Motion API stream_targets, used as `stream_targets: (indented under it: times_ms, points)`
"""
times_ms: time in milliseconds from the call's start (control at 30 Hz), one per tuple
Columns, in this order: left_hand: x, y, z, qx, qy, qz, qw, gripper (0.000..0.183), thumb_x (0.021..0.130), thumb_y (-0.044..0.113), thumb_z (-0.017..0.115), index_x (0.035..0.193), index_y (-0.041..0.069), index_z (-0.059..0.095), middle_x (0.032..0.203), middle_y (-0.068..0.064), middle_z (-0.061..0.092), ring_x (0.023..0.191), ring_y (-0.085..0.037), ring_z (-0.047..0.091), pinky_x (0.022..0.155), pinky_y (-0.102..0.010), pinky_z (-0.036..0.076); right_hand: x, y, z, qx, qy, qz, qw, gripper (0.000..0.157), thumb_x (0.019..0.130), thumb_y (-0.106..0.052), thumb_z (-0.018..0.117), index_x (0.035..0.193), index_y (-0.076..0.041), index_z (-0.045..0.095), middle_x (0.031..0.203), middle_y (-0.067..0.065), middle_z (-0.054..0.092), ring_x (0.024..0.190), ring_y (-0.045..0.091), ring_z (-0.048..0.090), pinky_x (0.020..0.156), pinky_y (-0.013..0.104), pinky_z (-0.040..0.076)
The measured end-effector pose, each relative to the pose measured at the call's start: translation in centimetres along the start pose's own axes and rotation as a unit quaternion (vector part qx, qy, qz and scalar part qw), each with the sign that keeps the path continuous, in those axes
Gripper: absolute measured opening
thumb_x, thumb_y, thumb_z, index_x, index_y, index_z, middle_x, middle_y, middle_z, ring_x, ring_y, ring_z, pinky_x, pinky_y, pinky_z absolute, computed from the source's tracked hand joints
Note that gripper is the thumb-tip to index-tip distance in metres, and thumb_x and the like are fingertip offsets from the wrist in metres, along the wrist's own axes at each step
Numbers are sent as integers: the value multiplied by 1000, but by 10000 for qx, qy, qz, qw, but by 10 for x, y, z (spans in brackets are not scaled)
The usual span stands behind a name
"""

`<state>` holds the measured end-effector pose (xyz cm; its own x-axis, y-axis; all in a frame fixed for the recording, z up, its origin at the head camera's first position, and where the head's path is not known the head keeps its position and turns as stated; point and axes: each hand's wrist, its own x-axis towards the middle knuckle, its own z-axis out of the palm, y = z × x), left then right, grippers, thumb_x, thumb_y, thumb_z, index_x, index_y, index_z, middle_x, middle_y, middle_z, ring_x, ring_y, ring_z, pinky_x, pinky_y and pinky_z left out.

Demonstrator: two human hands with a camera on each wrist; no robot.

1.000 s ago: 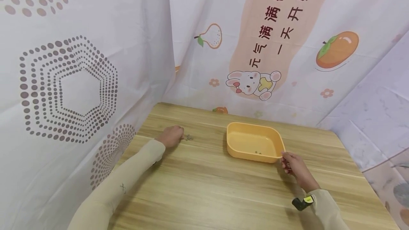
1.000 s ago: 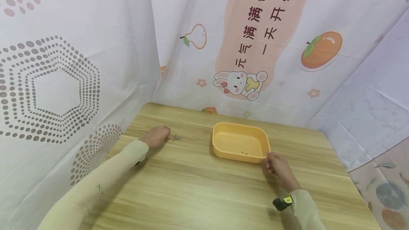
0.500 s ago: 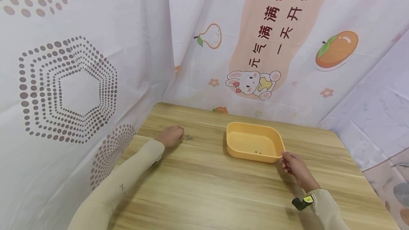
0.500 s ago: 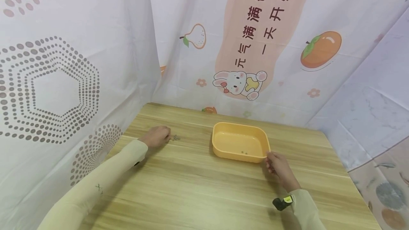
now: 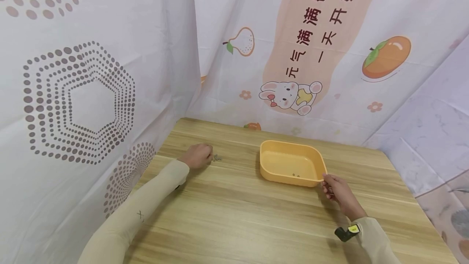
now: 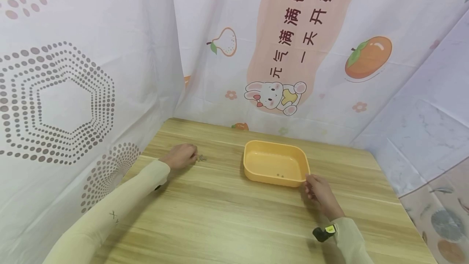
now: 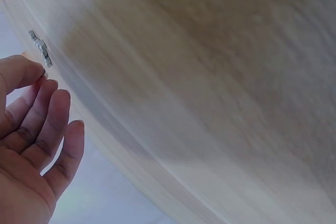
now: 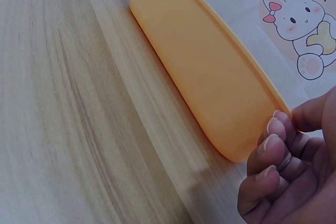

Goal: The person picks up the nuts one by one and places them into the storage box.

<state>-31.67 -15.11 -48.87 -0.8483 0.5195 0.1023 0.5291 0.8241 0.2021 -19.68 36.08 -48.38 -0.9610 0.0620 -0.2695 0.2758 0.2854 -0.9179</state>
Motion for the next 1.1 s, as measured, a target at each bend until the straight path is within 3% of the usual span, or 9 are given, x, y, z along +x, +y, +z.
stream_targets:
  times_ms: [433,733,1100]
  points:
    - [-1,5,-3,-150,181,181,9996,17,94,14,54,79,15,61,76,6,58,63,-8,51,59,-25,47,0,1,0,-5,-50,-55,10000,47,101,-42,41,96,4,51,70,0,50,58,11,47,53,26,43]
    - [1,9,-4,-176,165,247,9994,12,92,12,54,87,12,65,86,3,64,69,-7,54,63,-23,49,0,0,0,23,-52,-42,10000,49,100,-43,42,97,5,51,70,0,50,58,11,47,53,26,43]
    - [7,16,-3,-59,190,416,9989,10,92,21,62,85,15,63,79,9,60,66,-5,51,62,-22,47,0,1,-1,26,-80,-64,9999,50,100,-45,43,96,4,51,70,-1,50,58,11,47,53,27,43]
